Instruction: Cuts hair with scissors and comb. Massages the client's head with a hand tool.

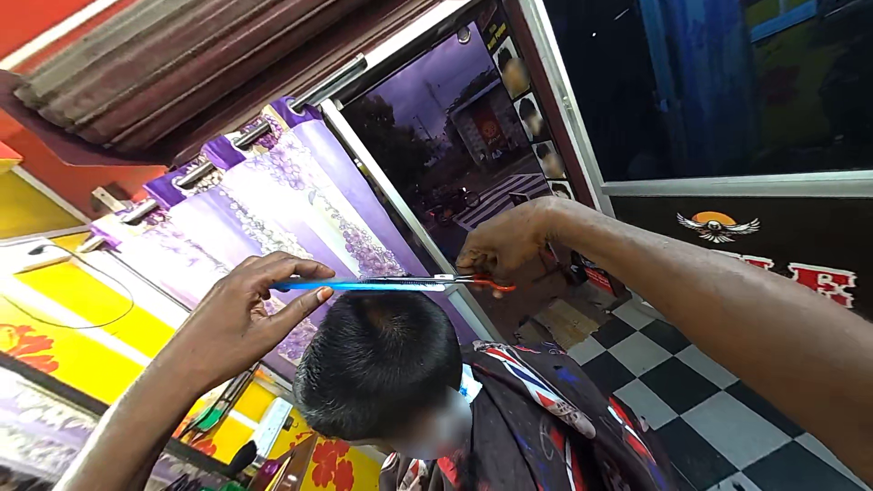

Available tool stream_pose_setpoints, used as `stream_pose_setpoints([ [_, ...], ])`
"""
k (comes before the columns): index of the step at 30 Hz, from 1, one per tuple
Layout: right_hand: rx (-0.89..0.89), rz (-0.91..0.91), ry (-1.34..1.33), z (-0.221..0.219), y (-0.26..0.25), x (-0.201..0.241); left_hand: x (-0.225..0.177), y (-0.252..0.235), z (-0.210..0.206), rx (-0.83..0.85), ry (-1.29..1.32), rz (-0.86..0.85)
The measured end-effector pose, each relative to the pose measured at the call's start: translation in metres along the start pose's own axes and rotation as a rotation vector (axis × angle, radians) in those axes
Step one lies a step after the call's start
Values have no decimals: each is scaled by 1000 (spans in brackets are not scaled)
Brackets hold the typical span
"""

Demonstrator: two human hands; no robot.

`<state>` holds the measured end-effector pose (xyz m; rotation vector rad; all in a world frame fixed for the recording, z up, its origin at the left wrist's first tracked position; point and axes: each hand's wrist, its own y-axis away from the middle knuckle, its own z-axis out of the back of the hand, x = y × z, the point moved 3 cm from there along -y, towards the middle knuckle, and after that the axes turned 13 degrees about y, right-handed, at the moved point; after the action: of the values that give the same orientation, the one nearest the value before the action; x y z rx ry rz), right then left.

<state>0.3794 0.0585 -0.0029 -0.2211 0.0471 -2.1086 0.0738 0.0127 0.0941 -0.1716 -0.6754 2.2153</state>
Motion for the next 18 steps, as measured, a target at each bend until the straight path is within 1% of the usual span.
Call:
stream_pose_setpoints([
  [3,-123,-22,75,-6,8,-9,17,6,0,-100,-93,101],
  [4,-191,-86,123,-11,13,-13,23,7,1,-132,-94,153],
  [6,-374,-310,164,-26,20,-22,32,9,4,-185,-43,249],
  [8,-574,-496,106,-44,24,-34,30,7,4,-216,30,271],
  [9,-651,-532,46,-53,26,-38,24,4,3,-222,75,268],
  [10,-722,-536,-24,-62,30,-40,16,1,1,-226,113,256],
  [12,-808,-516,-142,-80,38,-40,-6,-4,-3,-226,159,213],
  [14,-893,-502,-191,-98,47,-38,-26,-10,-6,-194,155,164],
  [16,-911,-482,-243,-115,56,-36,-34,-19,-7,-116,115,83],
  [18,-904,-474,-293,-133,65,-31,-35,-30,-8,34,135,18],
])
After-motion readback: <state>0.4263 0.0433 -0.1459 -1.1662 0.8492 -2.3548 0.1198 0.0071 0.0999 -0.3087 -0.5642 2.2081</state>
